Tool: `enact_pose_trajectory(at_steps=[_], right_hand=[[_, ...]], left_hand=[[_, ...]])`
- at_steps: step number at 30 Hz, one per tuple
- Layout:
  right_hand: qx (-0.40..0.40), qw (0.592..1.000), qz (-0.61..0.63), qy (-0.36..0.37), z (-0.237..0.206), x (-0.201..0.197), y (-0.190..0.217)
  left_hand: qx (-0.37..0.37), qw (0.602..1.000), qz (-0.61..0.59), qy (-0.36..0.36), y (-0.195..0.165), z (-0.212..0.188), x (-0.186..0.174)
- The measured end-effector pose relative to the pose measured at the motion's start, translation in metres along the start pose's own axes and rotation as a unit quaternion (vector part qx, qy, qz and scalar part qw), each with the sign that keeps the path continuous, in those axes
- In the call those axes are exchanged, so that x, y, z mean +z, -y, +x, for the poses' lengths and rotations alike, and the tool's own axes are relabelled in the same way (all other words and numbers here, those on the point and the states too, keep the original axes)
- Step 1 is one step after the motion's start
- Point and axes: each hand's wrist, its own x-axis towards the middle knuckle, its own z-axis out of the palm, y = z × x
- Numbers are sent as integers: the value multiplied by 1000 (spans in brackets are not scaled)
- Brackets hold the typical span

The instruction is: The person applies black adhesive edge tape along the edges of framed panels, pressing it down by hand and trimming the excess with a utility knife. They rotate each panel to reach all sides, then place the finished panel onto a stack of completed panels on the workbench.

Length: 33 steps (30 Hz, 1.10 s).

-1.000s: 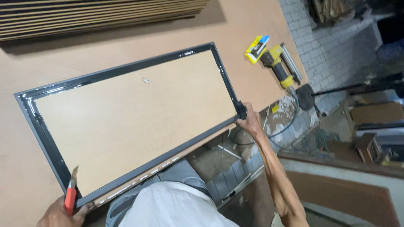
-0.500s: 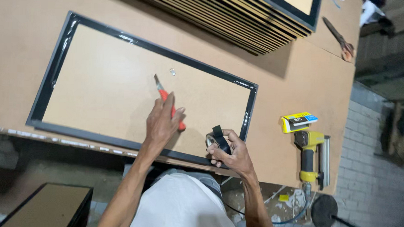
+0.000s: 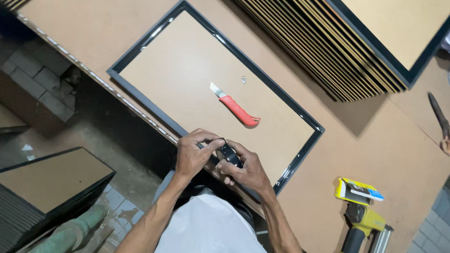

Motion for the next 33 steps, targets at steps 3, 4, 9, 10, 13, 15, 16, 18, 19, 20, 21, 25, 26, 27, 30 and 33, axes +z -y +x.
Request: enact_pose_trajectory(at_steps=[3,4,9,10,13,15,16,18,19,20,21,25,26,27,30,33], right_hand=[[-6,998,53,21,3,13,-12],[-13,995,92,25,4,15,-16],[-39,983,177,11,17,30,-41],[-39,984,171,5,22,34,-42],[-48,987,150,-14,38,38,-39],[-72,989,128,-14,46,37,-33],[-71,991,116,-16,49,36,-29],[-67,993,93,-22,53,37,-24],[-60,994,86,-26,54,37,-22],[-53,995,78,-30,55,38,-21],[-45,996,71,-32,55,38,-20],[-57,995,72,-25,57,39,-18],[-65,995,74,-24,58,38,-18],[-72,994,76,-23,58,38,-18],[-73,993,91,-22,60,36,-24],[-59,992,109,-19,49,26,-44]], left_hand=[[44,991,-19,-127,25,19,-41],[50,978,13,-203,35,35,-67],[63,926,140,-344,81,100,-177],[68,927,137,-342,86,111,-186],[89,928,144,-332,94,137,-195],[105,921,176,-331,92,148,-195],[109,919,181,-332,92,151,-196],[117,917,192,-330,92,154,-198],[110,919,186,-331,92,154,-199],[102,920,180,-333,92,154,-200],[94,921,174,-336,92,153,-200],[96,912,186,-353,93,151,-198],[90,907,190,-364,94,151,-197],[83,903,194,-374,94,152,-198],[39,919,155,-362,96,158,-205],[-6,926,139,-352,104,164,-213]])
